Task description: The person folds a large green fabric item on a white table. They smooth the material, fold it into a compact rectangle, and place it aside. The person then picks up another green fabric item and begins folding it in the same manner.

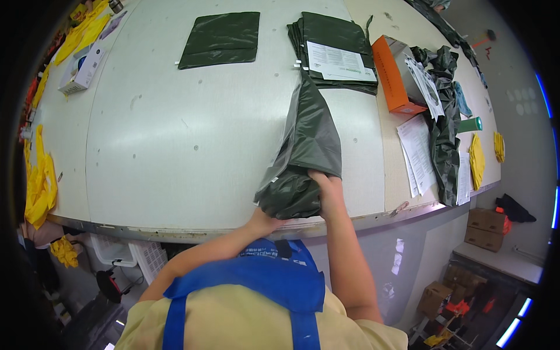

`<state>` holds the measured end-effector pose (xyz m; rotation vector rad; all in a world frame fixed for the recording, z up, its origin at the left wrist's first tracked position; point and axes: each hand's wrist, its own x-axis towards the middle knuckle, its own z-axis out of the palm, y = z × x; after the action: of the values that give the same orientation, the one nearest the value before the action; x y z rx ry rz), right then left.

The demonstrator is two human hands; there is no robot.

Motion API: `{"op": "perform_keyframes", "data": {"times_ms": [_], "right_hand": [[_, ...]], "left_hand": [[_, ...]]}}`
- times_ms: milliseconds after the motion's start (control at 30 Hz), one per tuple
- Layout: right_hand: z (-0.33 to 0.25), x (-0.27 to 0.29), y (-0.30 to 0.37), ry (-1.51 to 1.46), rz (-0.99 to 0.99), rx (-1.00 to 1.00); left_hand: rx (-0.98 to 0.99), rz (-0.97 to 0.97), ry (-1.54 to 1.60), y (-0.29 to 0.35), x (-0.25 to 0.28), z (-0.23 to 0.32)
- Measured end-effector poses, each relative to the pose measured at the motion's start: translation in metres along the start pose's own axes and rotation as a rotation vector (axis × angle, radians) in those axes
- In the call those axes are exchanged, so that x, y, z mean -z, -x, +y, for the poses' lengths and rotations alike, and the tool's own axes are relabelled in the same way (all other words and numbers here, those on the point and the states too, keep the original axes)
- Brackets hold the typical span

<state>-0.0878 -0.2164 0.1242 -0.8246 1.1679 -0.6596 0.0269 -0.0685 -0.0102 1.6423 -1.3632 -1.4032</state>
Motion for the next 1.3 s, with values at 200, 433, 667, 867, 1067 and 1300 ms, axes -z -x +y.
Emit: {"op": "perform_keyframes", "data": {"times_ms": [200,433,667,867,1067,1300], "right_hand": [[0.019,0.021,-0.008,0.51,-0.026,0.165],[0.024,0.014,-0.025,0.929,0.101,0.585],[0.022,0.0,-0.016,1.355,0.082,0.902],[0.035,-0.019,-0.007,1.228,-0.05,0.506],[0.036,0.025,-0.016,1.385,-0.03,0.498],[0.051,-0.017,0.005,1.239,-0.037,0.653]], "left_hand": [[0.184,-0.067,1.202,-0.024,0.041,-0.018],[0.159,-0.242,1.31,-0.022,0.057,0.042],[0.133,-0.18,1.115,-0.029,0.048,0.03],[0.216,-0.208,1.192,-0.014,0.052,0.031],[0.175,-0.093,1.172,-0.012,0.056,0.026],[0.165,-0.213,1.107,-0.011,0.061,0.06]]}}
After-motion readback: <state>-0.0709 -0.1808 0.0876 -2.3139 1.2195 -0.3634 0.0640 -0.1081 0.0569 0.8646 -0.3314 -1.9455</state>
